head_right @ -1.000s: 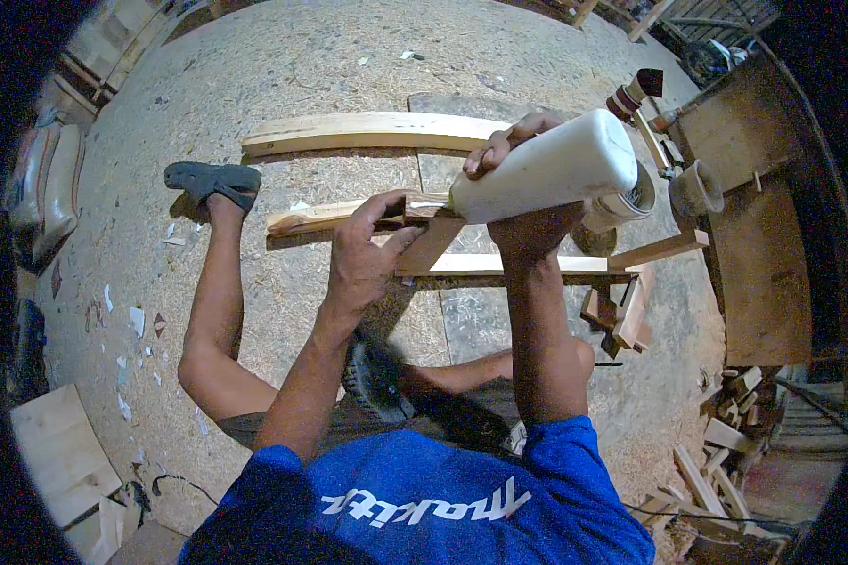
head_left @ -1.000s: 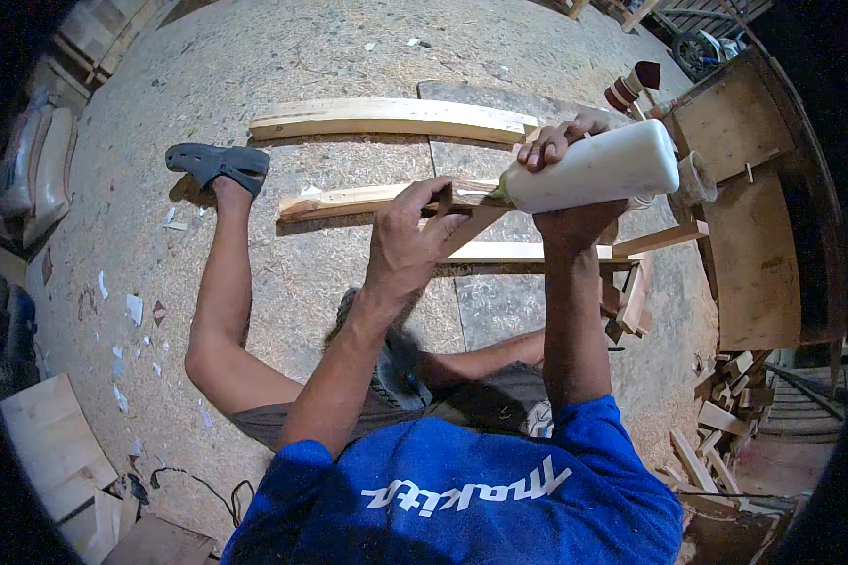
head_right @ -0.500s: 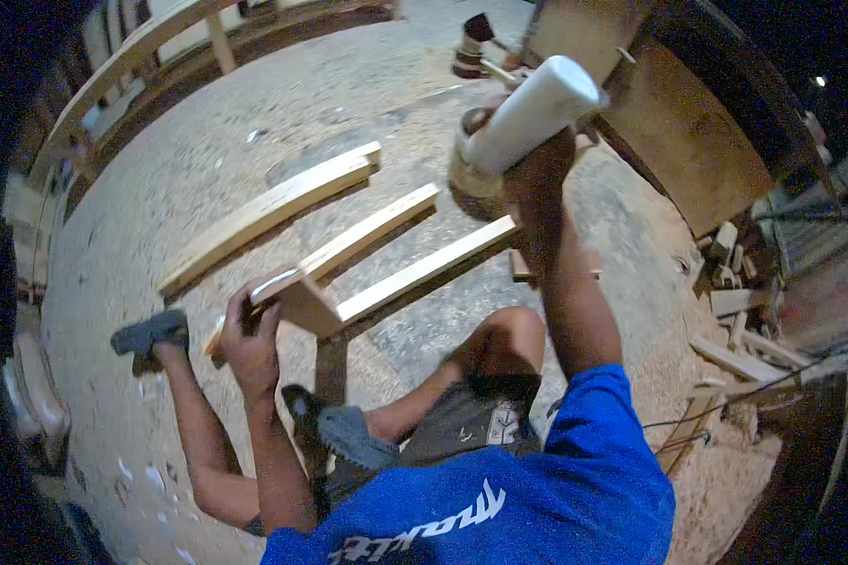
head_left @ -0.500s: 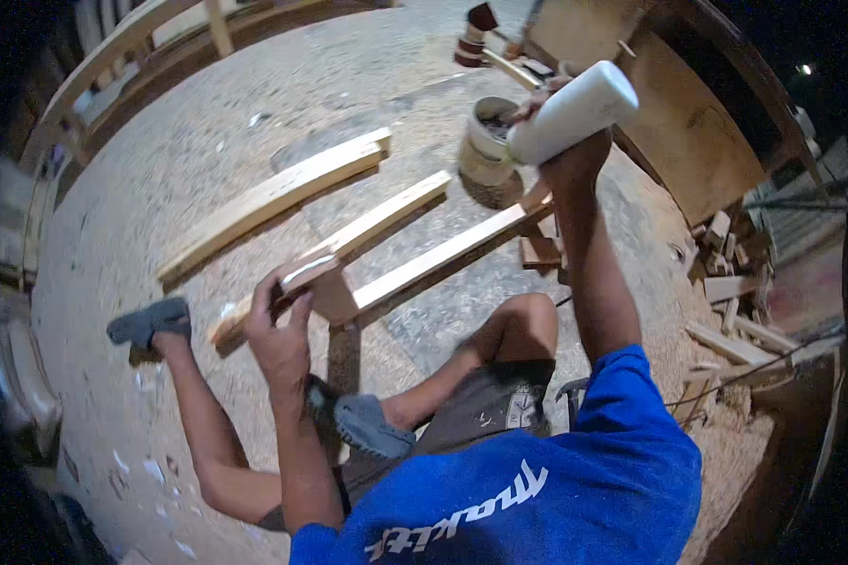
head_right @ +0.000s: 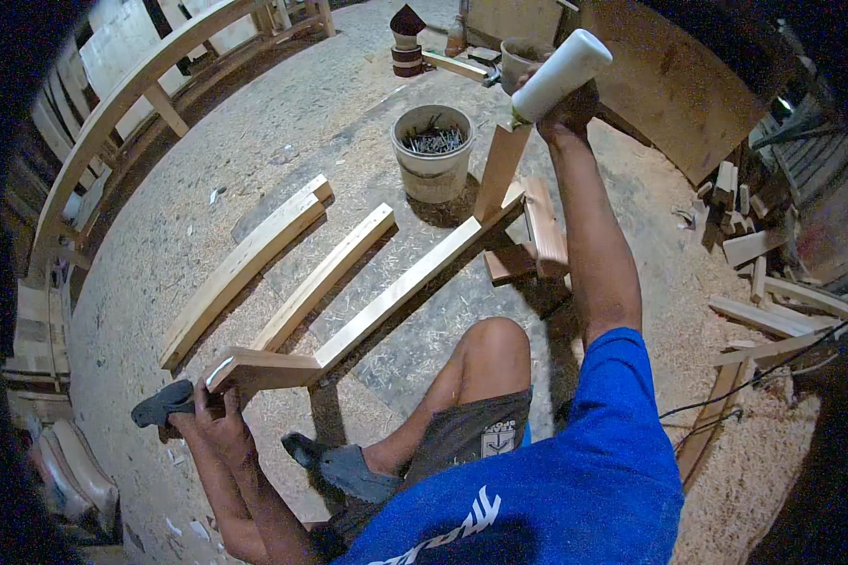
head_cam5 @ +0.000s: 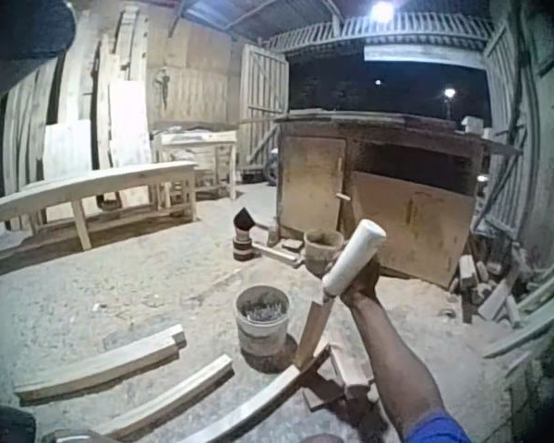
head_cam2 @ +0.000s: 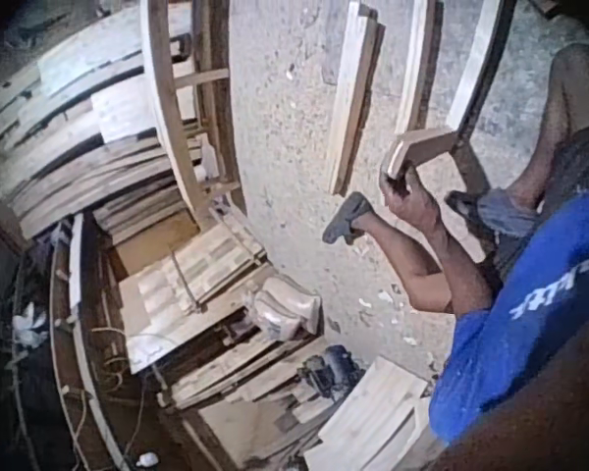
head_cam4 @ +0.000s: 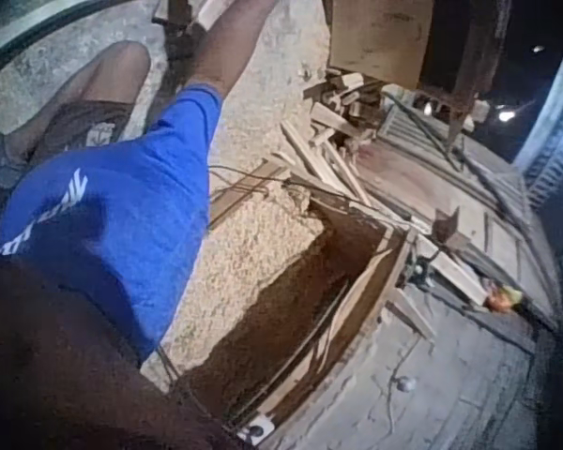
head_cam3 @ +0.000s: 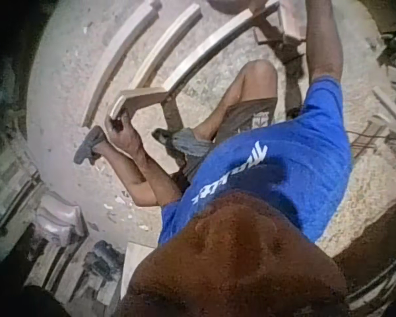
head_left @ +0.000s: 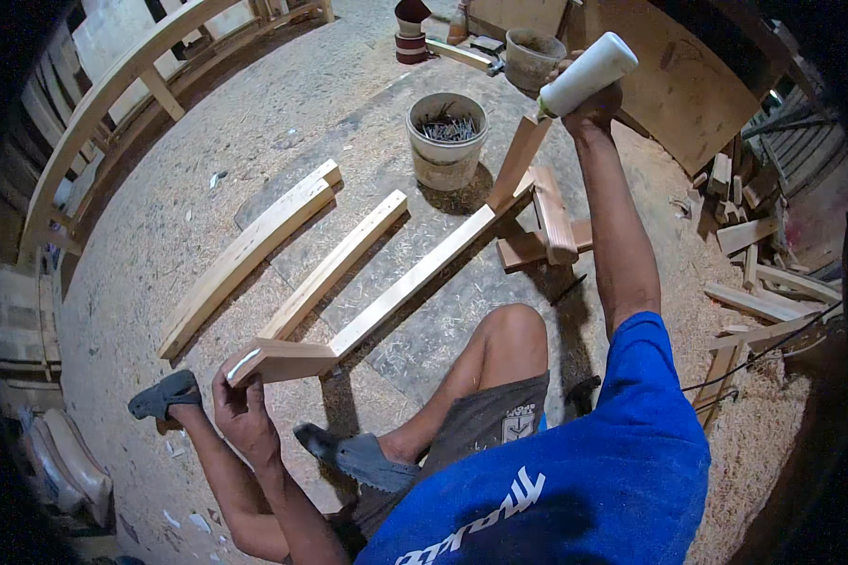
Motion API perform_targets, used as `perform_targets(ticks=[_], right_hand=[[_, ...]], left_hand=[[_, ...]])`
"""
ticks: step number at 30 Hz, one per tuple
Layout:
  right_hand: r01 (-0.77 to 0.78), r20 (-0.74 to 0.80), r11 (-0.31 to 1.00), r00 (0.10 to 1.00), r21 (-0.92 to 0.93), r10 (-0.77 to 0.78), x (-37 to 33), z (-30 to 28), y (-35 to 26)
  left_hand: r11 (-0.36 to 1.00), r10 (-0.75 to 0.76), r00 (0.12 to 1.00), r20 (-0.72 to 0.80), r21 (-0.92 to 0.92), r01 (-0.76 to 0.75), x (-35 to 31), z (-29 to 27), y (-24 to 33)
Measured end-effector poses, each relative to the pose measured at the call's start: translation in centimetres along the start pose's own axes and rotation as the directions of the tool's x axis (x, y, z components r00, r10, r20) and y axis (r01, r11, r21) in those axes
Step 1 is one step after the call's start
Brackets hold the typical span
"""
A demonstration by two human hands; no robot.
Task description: Assembling wooden pieces into a rectangular frame using glue, nails, and a hammer.
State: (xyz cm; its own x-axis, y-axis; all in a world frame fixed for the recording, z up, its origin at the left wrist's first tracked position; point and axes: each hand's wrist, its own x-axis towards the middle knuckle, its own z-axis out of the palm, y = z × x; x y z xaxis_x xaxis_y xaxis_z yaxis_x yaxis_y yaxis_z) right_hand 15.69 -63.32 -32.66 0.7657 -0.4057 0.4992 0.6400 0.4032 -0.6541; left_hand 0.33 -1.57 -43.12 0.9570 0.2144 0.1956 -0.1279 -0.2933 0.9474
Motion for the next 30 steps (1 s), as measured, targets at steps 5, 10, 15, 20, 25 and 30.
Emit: perform_targets(ticks=[5,10,15,20,25,30], right_hand=[[0.015,0.030,0.991,0.999,0.134,-0.019,0.6,-2.0,0.0],[0.018,0.118,0.980,0.992,0.200,-0.042,1.8,-3.4,-0.6],[0.199,-0.040,0.891,0.971,-0.409,-0.235,1.4,-2.3,-0.2],[0.334,-0.198,0.881,0.889,-0.334,-0.412,4.8,-14.0,-4.1],[-0.373,-0.524,0.905,0.823,-0.206,0.220,-4.9,-11.8,-3.8],[-0.222,-0.619,-0.631,0.586,-0.743,0.523,-17.7,-28.4,-15.5]], left_hand=[[0.983,-0.124,0.992,-0.032,0.131,0.127,0.0,1.3,2.9],[0.996,-0.015,1.000,-0.004,0.086,0.016,0.0,0.6,0.8],[0.989,-0.027,0.999,-0.037,0.142,0.032,-0.5,0.3,1.6],[0.998,0.020,0.999,0.049,0.065,-0.023,0.3,2.2,0.0],[0.945,-0.045,0.999,0.007,0.323,0.040,-0.7,-1.6,0.3],[0.970,-0.104,0.982,0.156,0.236,0.065,1.3,-1.2,-8.1]])
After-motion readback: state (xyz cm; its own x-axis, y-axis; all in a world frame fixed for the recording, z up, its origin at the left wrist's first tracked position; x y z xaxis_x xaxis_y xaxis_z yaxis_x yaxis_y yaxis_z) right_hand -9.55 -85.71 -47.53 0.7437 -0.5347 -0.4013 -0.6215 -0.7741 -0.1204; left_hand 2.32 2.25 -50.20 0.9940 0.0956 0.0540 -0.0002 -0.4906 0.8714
